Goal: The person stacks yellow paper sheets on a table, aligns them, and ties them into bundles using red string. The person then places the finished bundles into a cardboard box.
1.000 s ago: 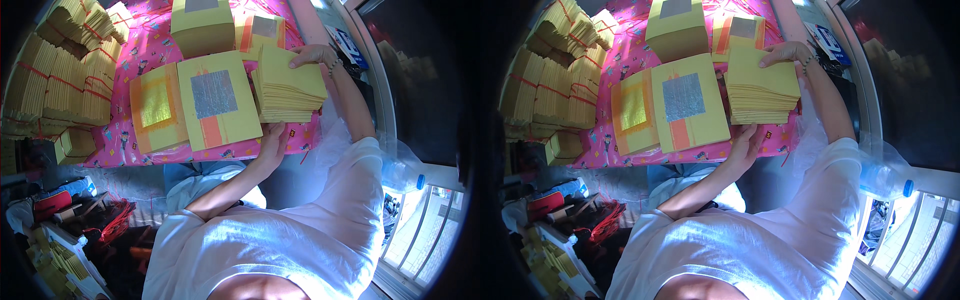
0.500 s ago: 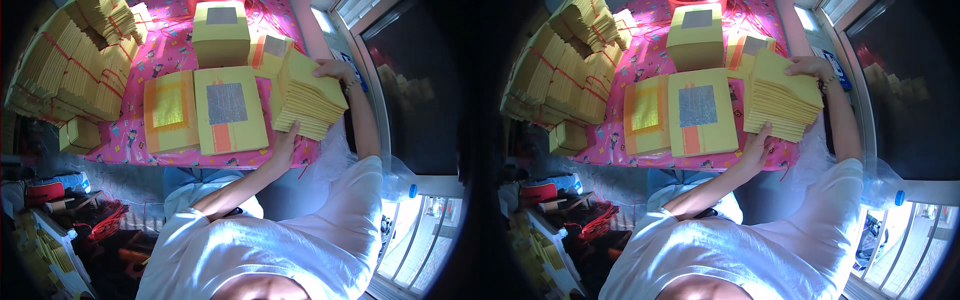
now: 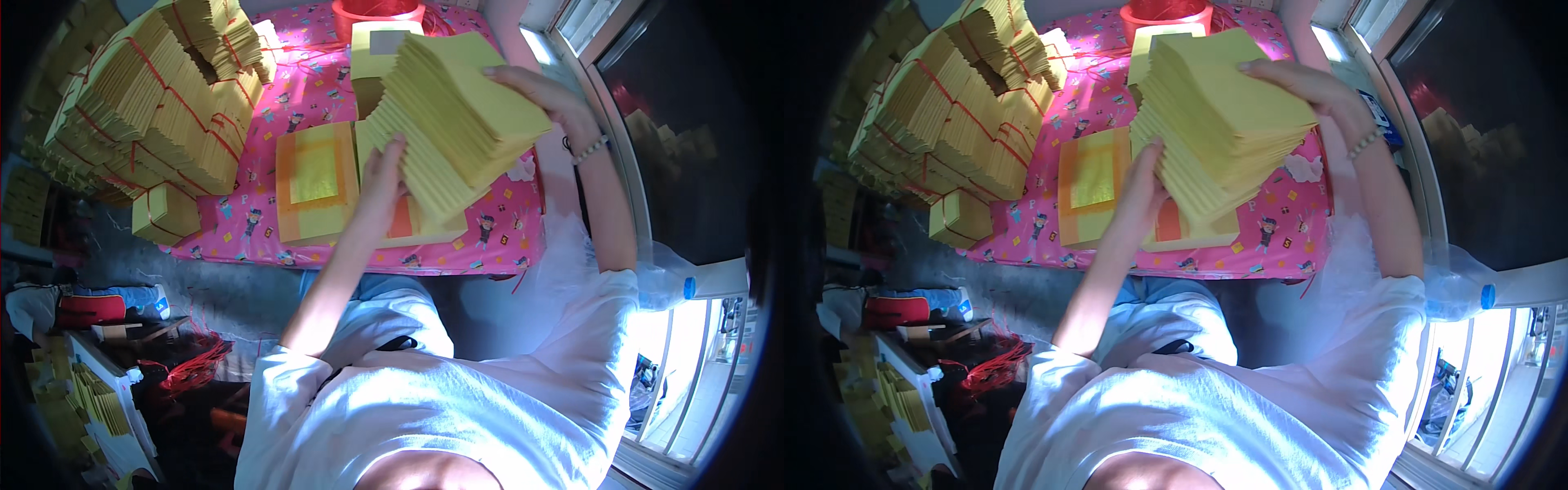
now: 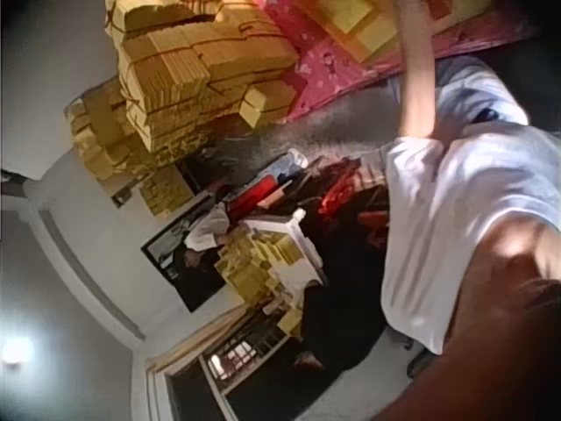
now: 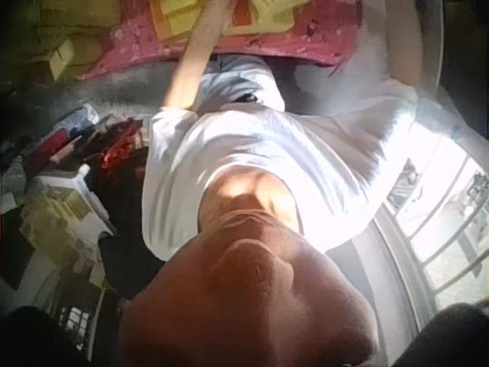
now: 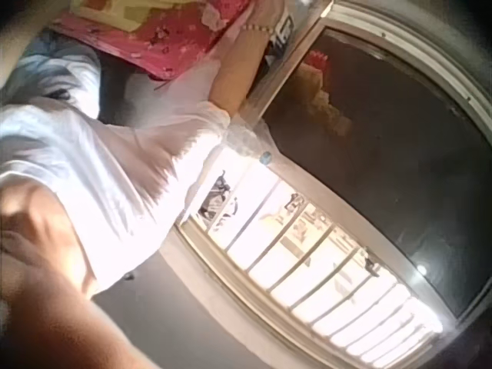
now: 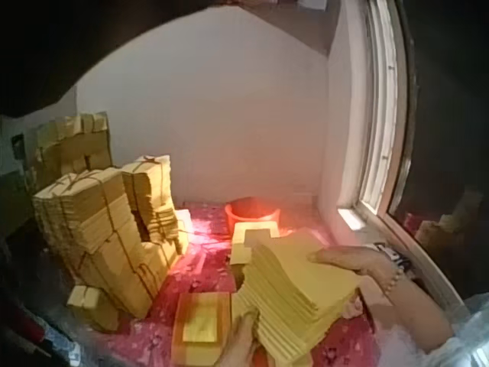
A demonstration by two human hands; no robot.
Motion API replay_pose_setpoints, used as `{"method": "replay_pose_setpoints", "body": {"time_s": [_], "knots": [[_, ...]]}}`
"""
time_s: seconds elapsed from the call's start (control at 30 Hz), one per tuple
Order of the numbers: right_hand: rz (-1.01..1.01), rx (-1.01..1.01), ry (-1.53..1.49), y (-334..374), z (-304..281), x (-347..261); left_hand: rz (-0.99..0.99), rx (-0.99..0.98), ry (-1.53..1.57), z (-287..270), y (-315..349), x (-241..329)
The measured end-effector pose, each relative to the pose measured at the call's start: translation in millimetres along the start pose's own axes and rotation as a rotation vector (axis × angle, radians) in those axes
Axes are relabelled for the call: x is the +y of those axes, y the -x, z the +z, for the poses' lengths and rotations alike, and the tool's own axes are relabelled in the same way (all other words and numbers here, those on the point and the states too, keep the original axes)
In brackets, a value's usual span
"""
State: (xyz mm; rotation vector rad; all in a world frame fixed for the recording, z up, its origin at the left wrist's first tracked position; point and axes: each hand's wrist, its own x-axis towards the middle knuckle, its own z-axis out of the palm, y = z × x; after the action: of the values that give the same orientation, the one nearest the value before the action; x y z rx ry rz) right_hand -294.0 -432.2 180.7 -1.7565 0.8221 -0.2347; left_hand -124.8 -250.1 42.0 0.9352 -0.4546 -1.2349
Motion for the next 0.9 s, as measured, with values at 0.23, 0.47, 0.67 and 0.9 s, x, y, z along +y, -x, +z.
{"method": "replay_pose_setpoints", "body": {"time_s": [0.23,0.47,0.67,0.9], "knots": [[0.207,-0.094,-0.007,-29.2,57.6,21.9,-0.167,0.009,-0.178,-73.6,-20.0,9.0],[0.214,-0.013,-0.057,-36.6,63.1,40.7,-0.102,0.162,-0.985,-83.4,-30.7,33.7],[0.164,-0.048,-0.003,-33.0,75.5,26.6,0.346,0.187,-0.637,-26.0,-4.9,35.9],[-0.12,-0.078,-0.678,-18.4,78.5,43.1,0.326,-0.061,-0.37,-18.3,-3.6,46.2]]}}
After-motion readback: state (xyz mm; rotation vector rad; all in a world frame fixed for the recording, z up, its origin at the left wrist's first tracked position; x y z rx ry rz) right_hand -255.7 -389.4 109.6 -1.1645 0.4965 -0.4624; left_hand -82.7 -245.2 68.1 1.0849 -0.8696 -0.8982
